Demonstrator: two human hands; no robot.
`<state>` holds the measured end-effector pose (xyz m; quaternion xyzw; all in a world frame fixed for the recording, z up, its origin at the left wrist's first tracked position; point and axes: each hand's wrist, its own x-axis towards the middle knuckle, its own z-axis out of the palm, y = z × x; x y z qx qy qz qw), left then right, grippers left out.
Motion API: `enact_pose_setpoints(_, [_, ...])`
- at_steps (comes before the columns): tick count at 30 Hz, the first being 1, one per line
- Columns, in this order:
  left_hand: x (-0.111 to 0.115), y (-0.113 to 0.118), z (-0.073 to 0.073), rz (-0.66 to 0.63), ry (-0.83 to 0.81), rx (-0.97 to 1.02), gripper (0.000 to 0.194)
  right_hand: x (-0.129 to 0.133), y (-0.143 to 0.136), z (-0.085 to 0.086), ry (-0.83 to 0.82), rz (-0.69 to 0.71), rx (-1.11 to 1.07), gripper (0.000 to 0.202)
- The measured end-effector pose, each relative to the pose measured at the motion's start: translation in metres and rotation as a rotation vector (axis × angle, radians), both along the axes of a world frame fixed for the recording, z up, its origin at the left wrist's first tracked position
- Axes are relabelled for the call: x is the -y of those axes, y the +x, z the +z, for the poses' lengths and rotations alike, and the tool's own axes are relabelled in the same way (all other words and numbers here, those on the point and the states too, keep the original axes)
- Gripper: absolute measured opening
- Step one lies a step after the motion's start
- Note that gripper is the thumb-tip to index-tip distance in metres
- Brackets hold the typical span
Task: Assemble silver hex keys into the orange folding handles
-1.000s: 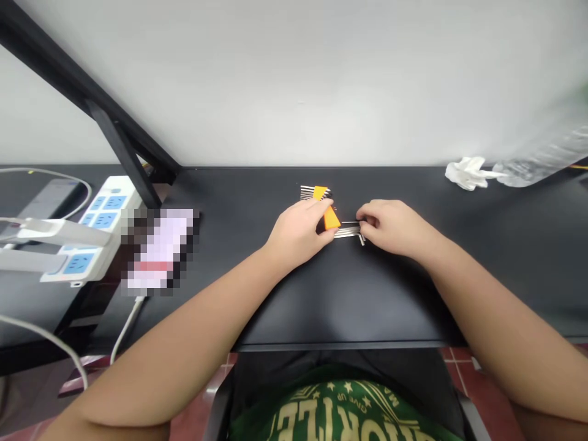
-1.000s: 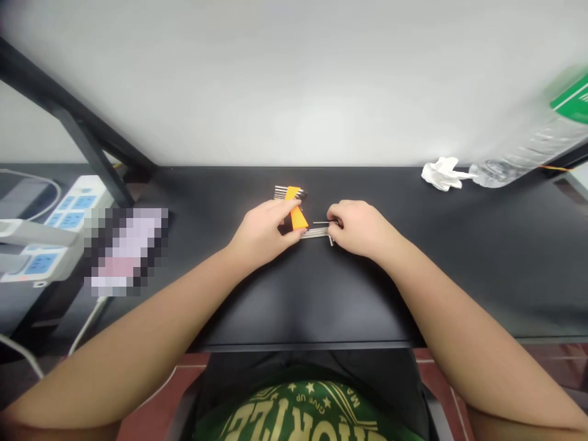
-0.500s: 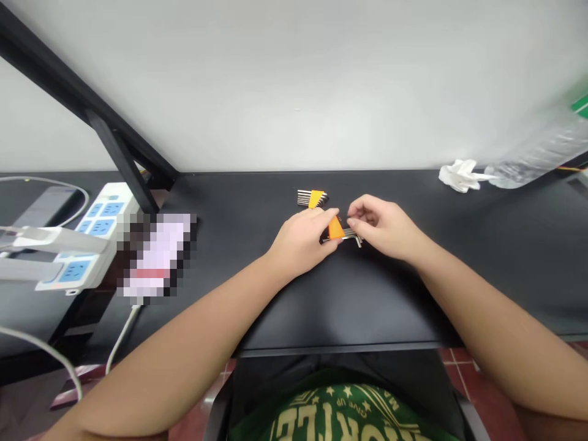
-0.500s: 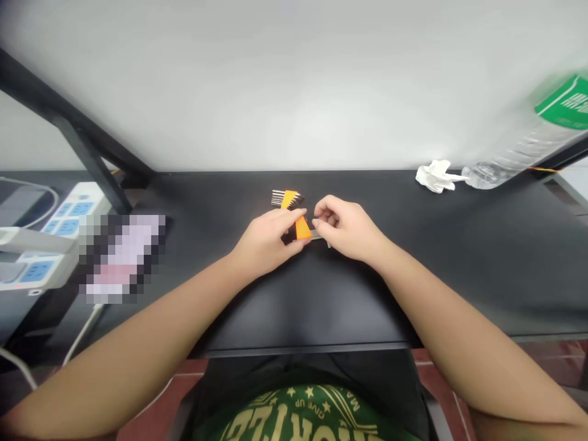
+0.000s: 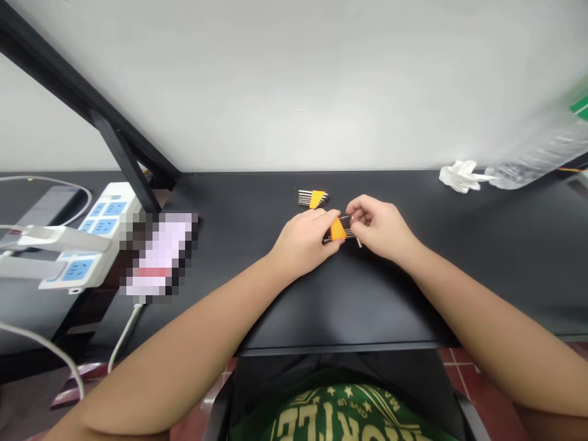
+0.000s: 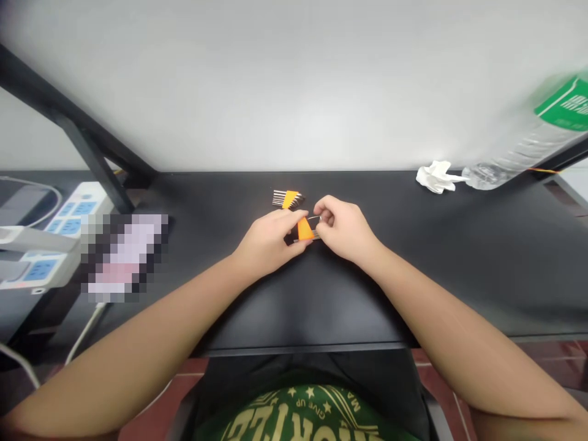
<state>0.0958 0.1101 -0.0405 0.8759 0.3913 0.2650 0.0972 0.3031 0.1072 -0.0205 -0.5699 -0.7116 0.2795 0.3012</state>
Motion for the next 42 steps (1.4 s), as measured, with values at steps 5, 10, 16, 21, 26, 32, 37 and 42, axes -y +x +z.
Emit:
enact_pose_setpoints(5, [-0.002, -0.003, -0.001, 0.032, -0.037, -0.016, 0.044, -0.010, 0.015, -0.003, 0.047, 0.011, 0.260, 0.016])
enact_pose_setpoints(10, [-0.003, -0.004, 0.001, 0.040, -0.051, -0.013, 0.043, -0.015, 0.026, -0.003, -0.026, 0.026, 0.392, 0.014])
enact_pose_setpoints(16, [-0.003, -0.005, 0.001, 0.047, -0.067, -0.007, 0.043, -0.011, 0.031, 0.002, -0.031, 0.148, 0.432, 0.015])
enact_pose_setpoints(21, [-0.004, -0.005, 0.001, 0.045, -0.058, -0.005, 0.044, -0.006, 0.030, 0.000, -0.020, 0.236, 0.419, 0.016])
enact_pose_setpoints(26, [-0.004, -0.005, -0.002, 0.011, -0.029, 0.019, 0.045, -0.005, 0.028, 0.003, 0.060, 0.185, 0.357, 0.020])
enact_pose_setpoints(32, [-0.002, -0.001, -0.001, -0.098, -0.008, 0.011, 0.044, 0.002, 0.012, 0.012, -0.129, 0.139, -0.053, 0.007])
enact_pose_setpoints(37, [0.001, 0.003, 0.005, -0.127, -0.020, -0.034, 0.033, 0.003, 0.002, 0.006, -0.261, 0.094, -0.289, 0.009])
enact_pose_setpoints(42, [0.001, 0.003, 0.003, -0.105, -0.010, -0.047, 0.039, 0.002, 0.001, 0.004, -0.244, 0.067, -0.275, 0.016])
